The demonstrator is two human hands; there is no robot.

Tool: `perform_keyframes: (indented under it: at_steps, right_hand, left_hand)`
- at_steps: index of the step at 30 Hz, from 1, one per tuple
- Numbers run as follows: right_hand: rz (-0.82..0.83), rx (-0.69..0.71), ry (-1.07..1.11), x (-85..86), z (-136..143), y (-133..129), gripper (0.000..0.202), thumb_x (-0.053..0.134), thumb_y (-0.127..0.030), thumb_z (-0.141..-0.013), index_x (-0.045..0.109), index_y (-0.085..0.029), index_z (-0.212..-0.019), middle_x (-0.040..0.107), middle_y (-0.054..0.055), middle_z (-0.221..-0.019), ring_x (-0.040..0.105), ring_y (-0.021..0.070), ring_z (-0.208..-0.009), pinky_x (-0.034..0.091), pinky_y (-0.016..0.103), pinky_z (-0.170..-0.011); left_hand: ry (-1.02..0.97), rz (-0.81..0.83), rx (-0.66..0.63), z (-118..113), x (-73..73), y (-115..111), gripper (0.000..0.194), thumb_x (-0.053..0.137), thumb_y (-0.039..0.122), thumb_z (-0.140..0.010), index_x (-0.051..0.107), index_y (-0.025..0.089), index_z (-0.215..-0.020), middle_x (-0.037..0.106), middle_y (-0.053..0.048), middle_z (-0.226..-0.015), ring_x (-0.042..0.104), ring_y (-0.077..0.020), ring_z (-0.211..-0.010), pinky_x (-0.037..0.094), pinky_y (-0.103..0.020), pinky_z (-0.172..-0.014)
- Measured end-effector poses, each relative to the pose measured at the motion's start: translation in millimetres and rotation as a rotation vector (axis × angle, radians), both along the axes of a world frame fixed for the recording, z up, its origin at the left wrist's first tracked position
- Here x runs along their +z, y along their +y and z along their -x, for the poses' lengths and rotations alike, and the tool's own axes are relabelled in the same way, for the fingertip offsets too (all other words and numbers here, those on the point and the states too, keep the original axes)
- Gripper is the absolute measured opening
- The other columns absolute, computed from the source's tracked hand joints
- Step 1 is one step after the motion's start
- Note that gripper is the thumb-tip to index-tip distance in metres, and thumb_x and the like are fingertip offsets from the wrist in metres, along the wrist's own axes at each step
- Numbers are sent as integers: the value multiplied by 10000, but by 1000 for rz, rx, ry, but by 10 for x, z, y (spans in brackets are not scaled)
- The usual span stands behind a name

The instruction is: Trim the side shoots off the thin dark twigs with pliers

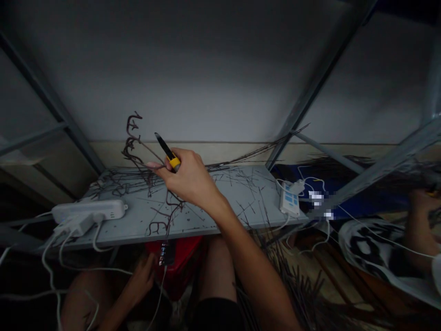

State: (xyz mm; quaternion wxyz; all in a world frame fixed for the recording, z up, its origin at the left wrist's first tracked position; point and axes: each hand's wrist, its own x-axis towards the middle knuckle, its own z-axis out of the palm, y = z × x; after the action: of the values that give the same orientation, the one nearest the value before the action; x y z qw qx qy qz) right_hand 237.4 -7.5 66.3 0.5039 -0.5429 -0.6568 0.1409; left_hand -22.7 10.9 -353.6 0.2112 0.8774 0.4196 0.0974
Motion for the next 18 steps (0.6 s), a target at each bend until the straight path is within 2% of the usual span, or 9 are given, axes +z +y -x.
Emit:
perform_keyframes:
  at_steps: [3,7,10,18]
  right_hand:
    - [38,16,-7,0,20,-64,357,673,-401,-864,425,-223,-681,432,-82,-621,398,92,-583,304,264,-575]
    - [57,6,-29,-31,-9,-114,354,670,-417,-865,435,-221,-687,439,-82,-618,390,97,-590,314,271,-584]
    - [83,3,-24,-69,-40,-110,340,662,-402,-861,424,-227,-693,440,-79,-614,395,105,-597,318,273,-589]
    - [139,-7,-28,-162,-70,-43,344,664,-411,-861,433,-225,-688,453,-76,-610,408,108,-595,307,277,-586]
  left_hand:
    - [51,35,-40,-170,-85,-66,637,408,70,-848,415,190,-1473,715,-138,-1290,666,-251,-1205,504,-378,-1014]
    - [138,63,-42,-301,-123,-117,774,464,65,-813,293,148,-1564,685,-183,-1333,635,-286,-1249,459,-413,-1045]
    - [195,81,-39,-344,-123,-108,839,500,59,-779,268,141,-1581,653,-204,-1375,599,-309,-1294,420,-437,-1077]
    - [279,126,1,-376,-42,-103,748,476,68,-805,352,175,-1534,648,-177,-1395,580,-288,-1325,422,-400,-1080]
